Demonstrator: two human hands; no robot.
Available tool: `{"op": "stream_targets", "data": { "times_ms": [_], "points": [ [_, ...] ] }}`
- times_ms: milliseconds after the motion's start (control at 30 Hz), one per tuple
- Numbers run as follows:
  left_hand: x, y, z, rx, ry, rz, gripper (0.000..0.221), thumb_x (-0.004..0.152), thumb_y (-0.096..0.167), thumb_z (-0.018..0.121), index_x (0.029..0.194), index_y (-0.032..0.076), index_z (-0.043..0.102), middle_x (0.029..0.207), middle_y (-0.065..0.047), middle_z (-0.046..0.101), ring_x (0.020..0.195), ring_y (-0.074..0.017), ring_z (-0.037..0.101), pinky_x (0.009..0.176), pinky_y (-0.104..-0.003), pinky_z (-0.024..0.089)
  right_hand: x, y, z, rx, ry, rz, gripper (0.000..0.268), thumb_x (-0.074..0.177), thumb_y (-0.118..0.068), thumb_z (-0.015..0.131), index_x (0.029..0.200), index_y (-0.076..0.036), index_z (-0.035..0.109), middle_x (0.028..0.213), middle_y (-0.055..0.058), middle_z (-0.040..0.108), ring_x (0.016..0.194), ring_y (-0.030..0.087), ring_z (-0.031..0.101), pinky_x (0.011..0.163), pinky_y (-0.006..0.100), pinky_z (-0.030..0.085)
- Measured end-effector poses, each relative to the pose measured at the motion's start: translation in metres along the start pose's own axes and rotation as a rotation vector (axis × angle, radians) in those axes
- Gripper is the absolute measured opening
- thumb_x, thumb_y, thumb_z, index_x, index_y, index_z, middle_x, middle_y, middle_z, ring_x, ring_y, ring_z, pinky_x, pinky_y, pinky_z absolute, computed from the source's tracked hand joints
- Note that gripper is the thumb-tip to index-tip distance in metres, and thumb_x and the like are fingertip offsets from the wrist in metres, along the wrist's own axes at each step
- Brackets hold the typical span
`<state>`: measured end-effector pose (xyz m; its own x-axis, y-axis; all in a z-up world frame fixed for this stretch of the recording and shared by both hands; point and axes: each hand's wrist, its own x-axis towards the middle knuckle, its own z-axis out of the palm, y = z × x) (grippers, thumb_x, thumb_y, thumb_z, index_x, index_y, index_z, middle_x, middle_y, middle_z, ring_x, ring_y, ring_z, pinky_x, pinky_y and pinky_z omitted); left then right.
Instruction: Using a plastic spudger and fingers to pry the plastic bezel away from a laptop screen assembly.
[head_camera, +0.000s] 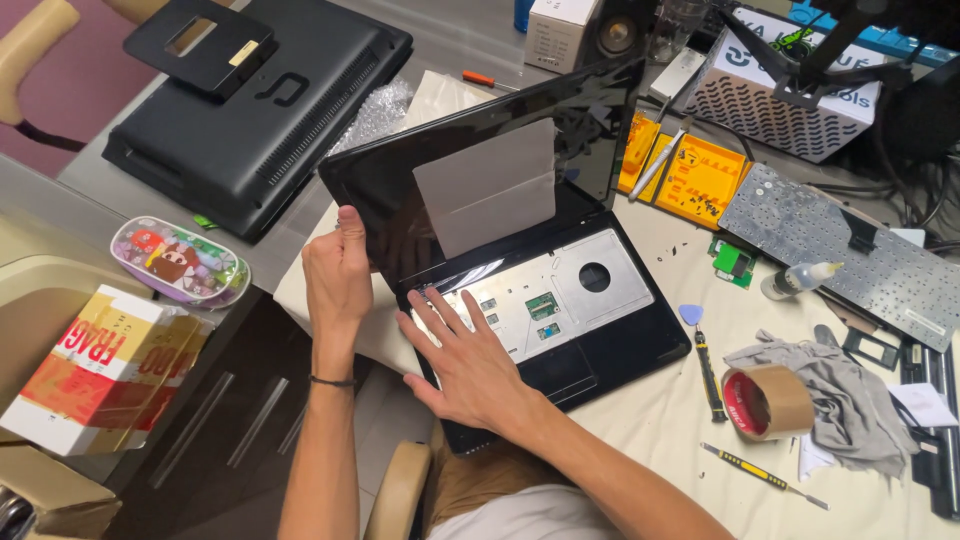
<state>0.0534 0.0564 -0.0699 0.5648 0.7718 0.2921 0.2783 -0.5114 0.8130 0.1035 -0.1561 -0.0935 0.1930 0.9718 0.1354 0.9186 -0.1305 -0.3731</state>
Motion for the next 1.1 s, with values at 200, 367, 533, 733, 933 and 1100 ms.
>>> {"op": "stream_targets", "data": {
  "times_ms": [200,367,533,733,933,1100],
  "points": [
    [0.006,0.003,0.0,-0.056,-0.029,-0.079,0.088,0.126,0.062,0.032,0.059,0.014,0.065,0.051,-0.009,0.062,0.054,-0.021,0.065,0.064,-0.032,0.059,-0.001,0.0,-0.003,0.038,-0.023,0.0,0.074,0.11,-0.052,0.047,0.172,-0.011,0.046,0.179,0.025,0.04,0.17,0.044,0.03,0.135,0.072,0.015],
    [0.011,-0.016,0.004,-0.126,-0.058,-0.106,0.088,0.127,0.062,0.036,0.07,0.007,0.074,0.061,-0.015,0.069,0.062,-0.0253,0.074,0.068,-0.038,0.067,-0.011,0.006,0.009,0.042,0.04,-0.074,0.069,0.112,-0.051,0.054,0.167,-0.009,0.052,0.17,0.027,0.05,0.162,0.044,0.045,0.133,0.071,0.028],
    [0.008,0.024,-0.01,-0.191,-0.134,-0.228,0.076,0.108,0.074,0.036,0.063,0.013,0.032,0.061,0.001,0.037,0.064,-0.014,0.06,0.07,-0.036,0.076,-0.065,0.011,-0.022,-0.03,0.169,-0.254,0.065,0.108,-0.055,0.072,0.144,-0.001,0.065,0.153,0.025,0.065,0.148,0.046,0.058,0.127,0.064,0.039],
    [0.001,-0.008,0.001,-0.243,-0.166,-0.21,0.073,0.107,0.075,0.039,0.067,0.015,0.034,0.066,0.002,0.036,0.066,-0.0119,0.054,0.071,-0.033,0.069,-0.117,0.044,-0.053,-0.078,0.04,-0.278,0.063,0.109,-0.052,0.072,0.147,-0.003,0.063,0.157,0.022,0.063,0.147,0.042,0.057,0.125,0.062,0.038],
    [-0.02,-0.016,0.01,-0.058,-0.265,-0.32,0.074,0.107,0.08,0.022,0.069,0.017,0.024,0.063,0.0,0.034,0.063,-0.0151,0.036,0.064,-0.037,0.029,-0.133,0.081,-0.058,-0.298,0.15,-0.359,0.053,0.106,-0.05,0.076,0.129,-0.003,0.07,0.145,0.021,0.071,0.13,0.037,0.069,0.117,0.06,0.049],
    [-0.03,0.005,0.006,-0.086,-0.213,-0.401,0.07,0.109,0.078,0.025,0.075,0.017,0.021,0.068,0.001,0.028,0.067,-0.0154,0.03,0.066,-0.037,0.026,-0.145,0.09,-0.085,-0.352,0.266,-0.416,0.058,0.103,-0.057,0.08,0.113,0.0,0.077,0.125,0.02,0.081,0.114,0.033,0.078,0.108,0.055,0.057]
  ]
}}
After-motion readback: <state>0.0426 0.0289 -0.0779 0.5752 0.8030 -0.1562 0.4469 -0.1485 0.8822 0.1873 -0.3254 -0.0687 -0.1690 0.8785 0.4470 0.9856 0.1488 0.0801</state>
